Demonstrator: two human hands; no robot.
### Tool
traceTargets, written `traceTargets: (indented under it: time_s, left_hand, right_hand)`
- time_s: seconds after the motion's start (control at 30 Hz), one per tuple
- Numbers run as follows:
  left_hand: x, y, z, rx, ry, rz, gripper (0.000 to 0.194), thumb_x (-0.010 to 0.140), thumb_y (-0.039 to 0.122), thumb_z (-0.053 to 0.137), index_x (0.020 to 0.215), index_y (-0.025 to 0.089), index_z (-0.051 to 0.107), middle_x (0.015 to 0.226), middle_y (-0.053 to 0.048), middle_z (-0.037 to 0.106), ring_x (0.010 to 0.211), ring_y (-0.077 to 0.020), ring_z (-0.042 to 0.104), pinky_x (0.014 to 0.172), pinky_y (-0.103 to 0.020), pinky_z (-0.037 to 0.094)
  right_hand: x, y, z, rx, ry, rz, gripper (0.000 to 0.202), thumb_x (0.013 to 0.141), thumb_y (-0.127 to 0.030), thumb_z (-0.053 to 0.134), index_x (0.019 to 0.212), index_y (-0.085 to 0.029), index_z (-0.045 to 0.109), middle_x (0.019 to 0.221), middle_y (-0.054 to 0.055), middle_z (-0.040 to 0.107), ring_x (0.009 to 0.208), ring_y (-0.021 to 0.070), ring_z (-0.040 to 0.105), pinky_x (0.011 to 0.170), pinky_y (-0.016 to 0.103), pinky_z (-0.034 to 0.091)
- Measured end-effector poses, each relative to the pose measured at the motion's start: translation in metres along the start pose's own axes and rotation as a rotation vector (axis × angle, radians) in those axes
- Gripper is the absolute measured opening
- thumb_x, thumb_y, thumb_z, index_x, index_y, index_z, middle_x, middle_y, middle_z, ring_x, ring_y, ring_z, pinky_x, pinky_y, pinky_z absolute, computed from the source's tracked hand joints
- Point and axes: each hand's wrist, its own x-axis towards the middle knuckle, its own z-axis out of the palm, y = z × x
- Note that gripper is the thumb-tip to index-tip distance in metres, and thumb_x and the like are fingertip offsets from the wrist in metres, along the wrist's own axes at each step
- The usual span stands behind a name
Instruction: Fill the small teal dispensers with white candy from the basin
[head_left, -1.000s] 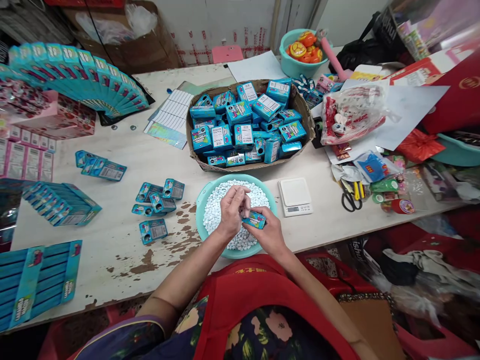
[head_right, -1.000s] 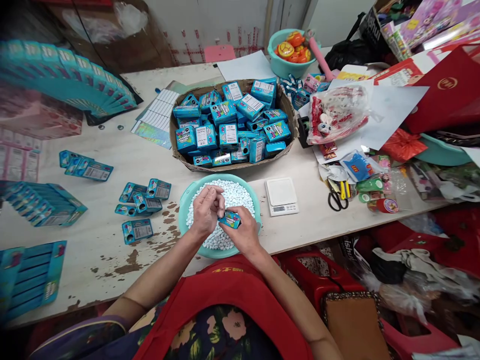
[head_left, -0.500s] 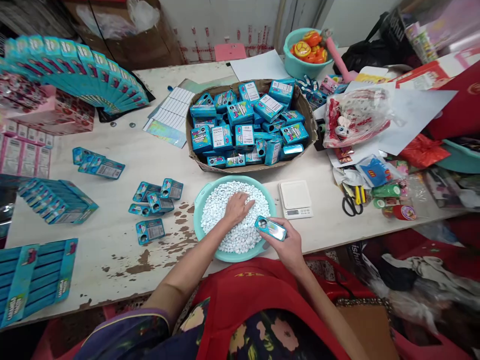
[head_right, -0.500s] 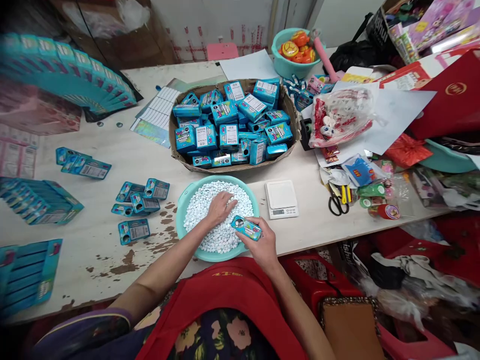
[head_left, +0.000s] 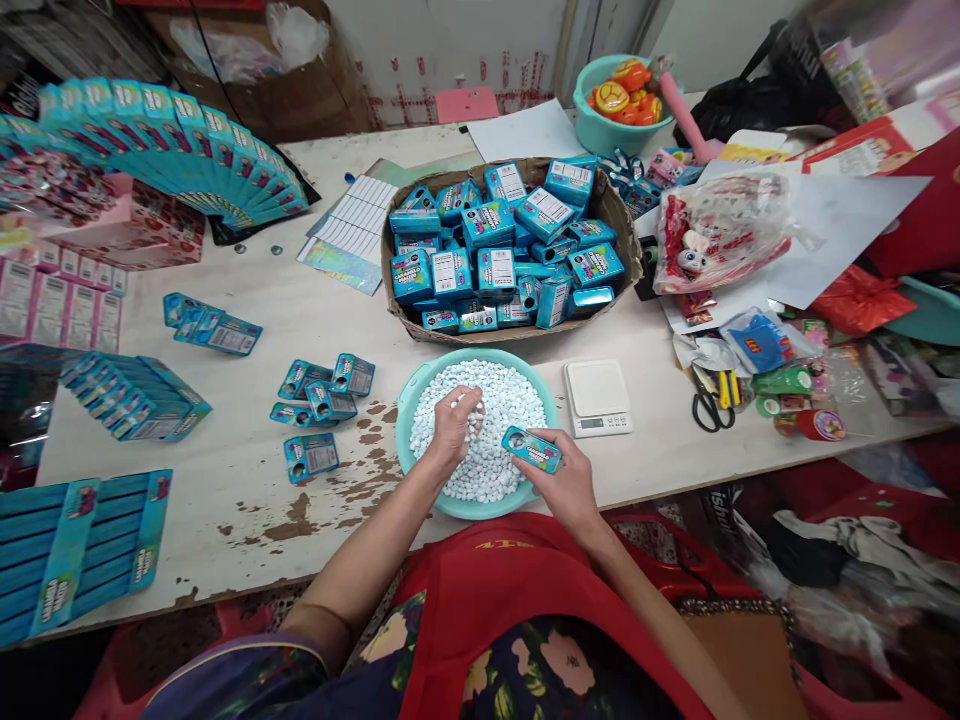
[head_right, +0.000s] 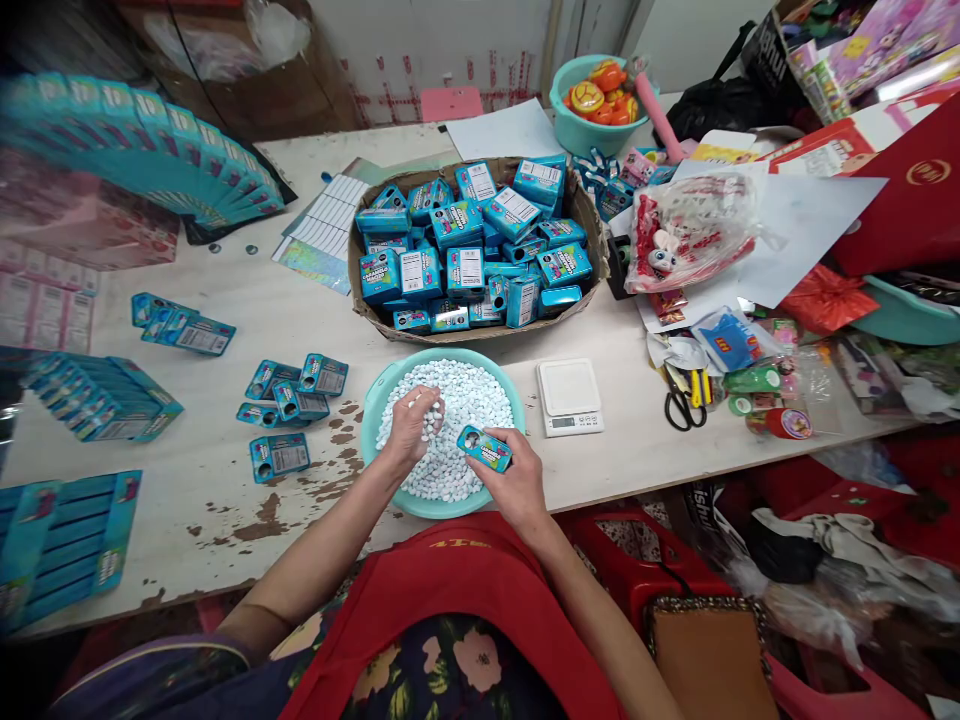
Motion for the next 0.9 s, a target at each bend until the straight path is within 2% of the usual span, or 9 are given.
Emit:
traceTargets:
  time_s: [0.07,0.13,0.27,0.37,0.63,0.77,0.9]
  left_hand:
    - [-0.013,0.019,0.008,-0.174,-0.077,0.016,0.029,0.073,0.040,0.063,0.065,0.018,0.046,0.058,0.004,0.052,0.041,-0.0066,0.042,0.040,-0.019,0.031]
    - [-0.022,0.030,0.015,-0.266,-0.134,0.050,0.024,0.075,0.036,0.061,0.067,0.018,0.047,0.059,0.003,0.054,0.044,-0.0074,0.046,0.043,-0.020,0.037]
    - [-0.026,0.034,0.024,-0.343,-0.103,0.129,0.019,0.074,0.032,0.061,0.070,0.017,0.049,0.065,0.002,0.056,0.054,-0.0098,0.055,0.055,-0.024,0.046]
    - [-0.025,0.035,0.025,-0.328,-0.047,0.155,0.021,0.075,0.034,0.061,0.069,0.018,0.048,0.064,0.003,0.053,0.053,-0.0099,0.055,0.054,-0.024,0.046]
    - [-0.029,0.049,0.033,-0.248,-0.015,0.179,0.022,0.077,0.034,0.063,0.069,0.017,0.052,0.064,0.003,0.054,0.051,-0.0078,0.053,0.052,-0.022,0.044]
    - [-0.030,0.048,0.037,-0.212,-0.011,0.175,0.023,0.077,0.036,0.064,0.071,0.017,0.052,0.062,0.003,0.054,0.054,-0.0093,0.056,0.053,-0.022,0.045]
    - [-0.030,0.047,0.038,-0.194,0.002,0.232,0.025,0.078,0.036,0.063,0.065,0.017,0.051,0.057,0.003,0.053,0.055,-0.0102,0.056,0.057,-0.024,0.046]
  right_hand:
    - [0.002,-0.002,0.008,-0.062,-0.014,-0.052,0.032,0.071,-0.033,0.071,0.100,-0.022,0.061,0.096,0.005,0.065,0.089,0.0229,0.063,0.079,0.037,0.052]
    - [0.005,-0.006,0.017,-0.120,-0.025,-0.109,0.029,0.072,-0.029,0.070,0.098,-0.022,0.061,0.094,0.005,0.065,0.091,0.0233,0.063,0.080,0.037,0.050]
    - [0.009,-0.015,0.028,-0.197,-0.038,-0.176,0.027,0.070,-0.023,0.069,0.095,-0.022,0.060,0.094,0.004,0.065,0.091,0.0239,0.062,0.081,0.037,0.048]
    - [0.010,-0.021,0.027,-0.200,-0.030,-0.188,0.028,0.071,-0.024,0.069,0.097,-0.022,0.059,0.095,0.004,0.065,0.093,0.0239,0.061,0.082,0.036,0.048]
    - [0.013,-0.026,0.020,-0.169,-0.014,-0.203,0.029,0.072,-0.028,0.070,0.099,-0.023,0.060,0.097,0.004,0.065,0.094,0.0230,0.062,0.082,0.035,0.049]
    - [0.015,-0.025,0.022,-0.154,-0.026,-0.187,0.029,0.072,-0.027,0.068,0.099,-0.024,0.061,0.098,0.004,0.065,0.094,0.0230,0.062,0.082,0.035,0.049]
    - [0.017,-0.026,0.023,-0.143,-0.036,-0.175,0.028,0.072,-0.028,0.069,0.098,-0.024,0.061,0.095,0.003,0.065,0.092,0.0226,0.062,0.080,0.035,0.050]
